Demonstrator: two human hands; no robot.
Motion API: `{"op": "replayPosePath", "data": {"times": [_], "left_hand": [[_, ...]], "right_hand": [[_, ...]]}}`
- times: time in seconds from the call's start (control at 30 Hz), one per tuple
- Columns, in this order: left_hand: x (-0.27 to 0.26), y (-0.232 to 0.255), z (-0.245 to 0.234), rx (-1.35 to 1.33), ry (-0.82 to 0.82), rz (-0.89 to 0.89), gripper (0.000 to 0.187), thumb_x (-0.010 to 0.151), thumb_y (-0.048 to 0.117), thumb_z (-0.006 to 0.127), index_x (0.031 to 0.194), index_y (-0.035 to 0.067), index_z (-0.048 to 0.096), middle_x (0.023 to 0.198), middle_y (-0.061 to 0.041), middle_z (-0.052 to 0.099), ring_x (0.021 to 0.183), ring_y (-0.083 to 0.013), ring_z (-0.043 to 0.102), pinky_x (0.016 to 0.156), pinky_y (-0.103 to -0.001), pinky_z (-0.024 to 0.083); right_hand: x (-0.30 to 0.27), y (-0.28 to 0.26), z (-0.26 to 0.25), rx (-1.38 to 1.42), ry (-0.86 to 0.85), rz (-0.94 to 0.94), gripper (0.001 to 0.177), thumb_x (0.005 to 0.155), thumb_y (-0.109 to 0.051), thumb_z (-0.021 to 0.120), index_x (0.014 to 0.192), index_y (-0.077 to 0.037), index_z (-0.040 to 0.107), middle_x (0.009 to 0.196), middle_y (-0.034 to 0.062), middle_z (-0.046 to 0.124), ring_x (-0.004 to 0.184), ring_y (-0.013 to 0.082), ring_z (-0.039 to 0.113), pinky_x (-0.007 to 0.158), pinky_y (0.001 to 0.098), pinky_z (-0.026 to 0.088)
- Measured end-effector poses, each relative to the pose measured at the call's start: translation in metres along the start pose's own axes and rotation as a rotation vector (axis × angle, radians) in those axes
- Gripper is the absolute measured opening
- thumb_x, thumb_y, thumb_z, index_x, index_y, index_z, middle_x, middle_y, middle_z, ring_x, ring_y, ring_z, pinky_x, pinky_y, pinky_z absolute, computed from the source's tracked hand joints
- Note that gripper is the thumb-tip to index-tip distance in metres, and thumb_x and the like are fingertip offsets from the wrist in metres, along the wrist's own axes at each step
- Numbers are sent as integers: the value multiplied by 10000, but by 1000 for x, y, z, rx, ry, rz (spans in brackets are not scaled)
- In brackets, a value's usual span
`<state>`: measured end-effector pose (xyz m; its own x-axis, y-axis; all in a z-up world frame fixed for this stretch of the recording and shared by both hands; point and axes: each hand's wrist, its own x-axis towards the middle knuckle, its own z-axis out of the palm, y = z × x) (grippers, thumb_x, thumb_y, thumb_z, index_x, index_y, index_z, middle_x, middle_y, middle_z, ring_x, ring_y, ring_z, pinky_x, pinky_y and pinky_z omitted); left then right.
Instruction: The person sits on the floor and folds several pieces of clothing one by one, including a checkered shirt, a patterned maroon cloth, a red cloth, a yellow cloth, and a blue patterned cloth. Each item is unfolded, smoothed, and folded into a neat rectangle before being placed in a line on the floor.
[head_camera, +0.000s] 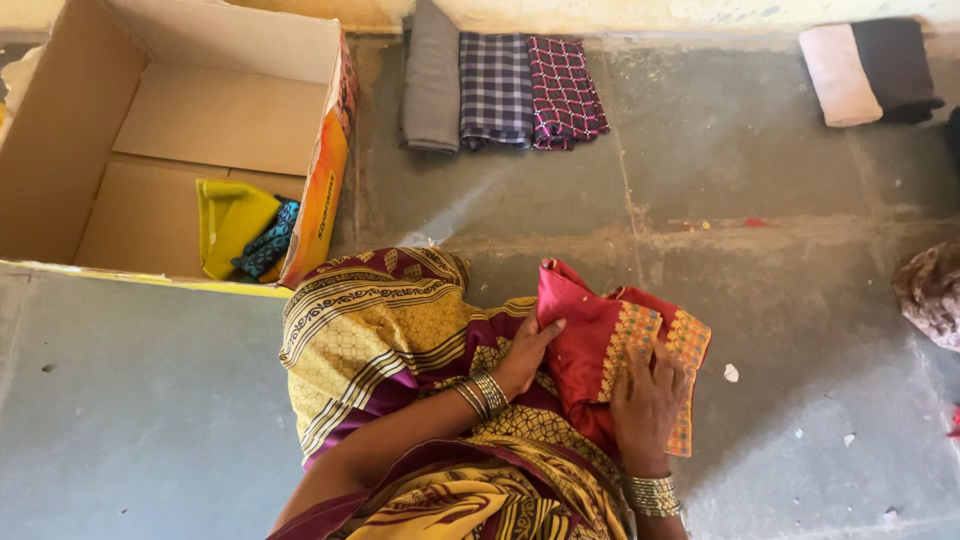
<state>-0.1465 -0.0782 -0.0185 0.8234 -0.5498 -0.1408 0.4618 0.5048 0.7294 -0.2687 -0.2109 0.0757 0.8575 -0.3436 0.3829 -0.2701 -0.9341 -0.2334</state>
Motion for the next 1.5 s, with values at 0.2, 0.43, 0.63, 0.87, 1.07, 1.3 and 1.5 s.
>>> {"op": "replayPosePath", "data": {"times": [0.2,0.43,0.63,0.87,1.07,1.3,1.5], "left_hand": [[-19,16,22,544,-51,152,786,993,93,595,1638,57,146,1631,-174,321,1480,-293,374,1226,-409,317],[-40,36,61,1214,-304,571,911,903,-113,555,1673,-5,80,1739,-246,50,1638,-456,132,1345,-474,243],[-41,35,59,1363,-408,628,892,853,-43,616,1639,39,202,1701,-252,163,1597,-446,162,1293,-534,220],[-43,21,49,1717,-530,642,677,956,118,495,1601,58,297,1676,-229,234,1582,-400,218,1259,-576,207],[-37,20,48,1794,-636,666,666,950,178,545,1575,39,361,1659,-214,299,1571,-360,240,1268,-569,200],[-23,69,20,1430,-1054,564,831,717,73,673,1512,170,452,1689,-155,280,1601,-346,210,1323,-518,184],[-31,68,13,1486,-1104,716,670,823,116,707,1459,231,530,1704,-145,237,1603,-348,208,1322,-510,224]], "right_hand": [[-6,6,19,64,-198,-276,505,835,1,585,1326,-81,667,1474,74,583,1459,253,457,1232,466,316],[-7,23,32,139,-215,-265,446,864,-136,612,1300,-44,622,1408,155,573,1405,318,454,1223,498,289],[-3,37,29,247,-181,-276,574,824,-107,617,1387,-3,561,1486,236,523,1417,401,443,1200,522,271],[-13,41,2,457,28,230,436,895,-36,556,1323,-34,641,1407,163,608,1363,328,542,1165,465,420],[-21,36,-16,303,94,-211,381,957,20,507,1300,-63,650,1393,125,637,1403,256,522,1226,459,364],[-15,78,-28,515,-281,-164,481,886,53,497,1320,-69,661,1406,109,635,1393,255,540,1223,418,361],[-5,108,-30,885,-498,49,500,876,64,449,1293,-42,704,1426,96,666,1449,260,512,1255,426,299]]}}
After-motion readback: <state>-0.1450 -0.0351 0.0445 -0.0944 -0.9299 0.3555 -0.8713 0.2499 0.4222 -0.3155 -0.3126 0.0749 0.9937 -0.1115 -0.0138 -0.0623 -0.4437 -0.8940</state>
